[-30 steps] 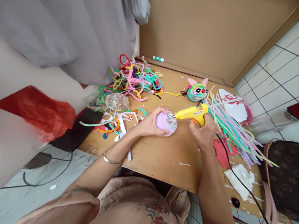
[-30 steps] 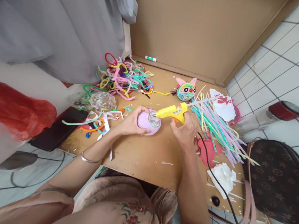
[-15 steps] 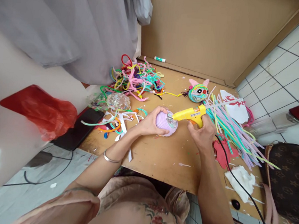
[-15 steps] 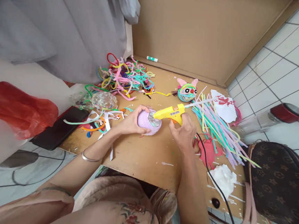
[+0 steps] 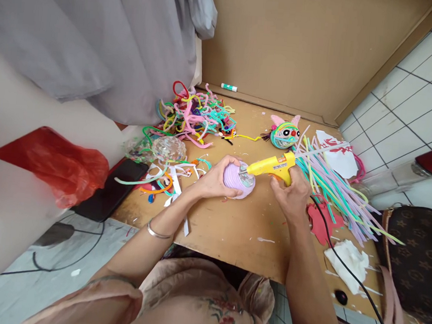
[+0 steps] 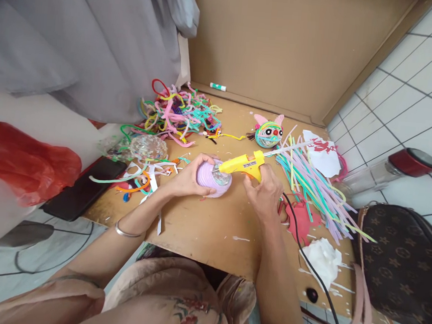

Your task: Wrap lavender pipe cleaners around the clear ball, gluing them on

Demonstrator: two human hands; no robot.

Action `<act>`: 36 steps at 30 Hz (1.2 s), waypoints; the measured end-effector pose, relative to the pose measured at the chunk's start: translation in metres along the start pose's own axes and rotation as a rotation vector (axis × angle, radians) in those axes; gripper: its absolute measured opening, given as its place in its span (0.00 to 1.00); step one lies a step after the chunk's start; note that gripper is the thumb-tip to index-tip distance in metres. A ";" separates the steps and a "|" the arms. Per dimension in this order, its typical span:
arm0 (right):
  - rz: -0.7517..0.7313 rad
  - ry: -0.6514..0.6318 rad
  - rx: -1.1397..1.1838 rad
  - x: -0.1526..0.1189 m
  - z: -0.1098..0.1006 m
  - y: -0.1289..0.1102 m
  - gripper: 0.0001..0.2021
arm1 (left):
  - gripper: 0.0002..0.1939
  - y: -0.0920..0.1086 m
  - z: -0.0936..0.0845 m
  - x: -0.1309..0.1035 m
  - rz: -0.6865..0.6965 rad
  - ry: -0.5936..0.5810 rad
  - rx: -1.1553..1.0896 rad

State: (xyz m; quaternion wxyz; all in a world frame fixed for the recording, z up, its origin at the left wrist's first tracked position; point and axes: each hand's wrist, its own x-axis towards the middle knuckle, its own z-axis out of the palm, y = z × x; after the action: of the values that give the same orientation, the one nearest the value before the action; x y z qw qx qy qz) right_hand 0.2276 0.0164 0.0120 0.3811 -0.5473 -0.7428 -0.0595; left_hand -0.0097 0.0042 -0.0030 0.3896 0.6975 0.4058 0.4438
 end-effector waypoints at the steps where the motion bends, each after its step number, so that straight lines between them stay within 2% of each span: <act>1: -0.003 0.002 -0.002 0.000 0.000 0.000 0.07 | 0.34 0.000 0.000 0.000 -0.004 0.000 -0.005; 9: -0.119 0.109 0.044 -0.001 0.005 0.004 0.06 | 0.34 0.001 0.000 0.000 -0.011 -0.007 -0.002; 24: -0.082 0.038 0.058 0.001 -0.001 0.002 0.07 | 0.34 0.002 -0.001 0.000 -0.022 -0.017 -0.028; 36: -0.073 0.038 0.071 0.001 0.000 0.000 0.06 | 0.33 0.003 0.000 -0.001 -0.019 -0.005 -0.025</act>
State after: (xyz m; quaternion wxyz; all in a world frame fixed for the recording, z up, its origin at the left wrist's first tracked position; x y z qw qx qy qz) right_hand 0.2277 0.0175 0.0126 0.4119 -0.5048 -0.7565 -0.0575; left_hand -0.0092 0.0020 -0.0008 0.4034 0.6899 0.4059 0.4434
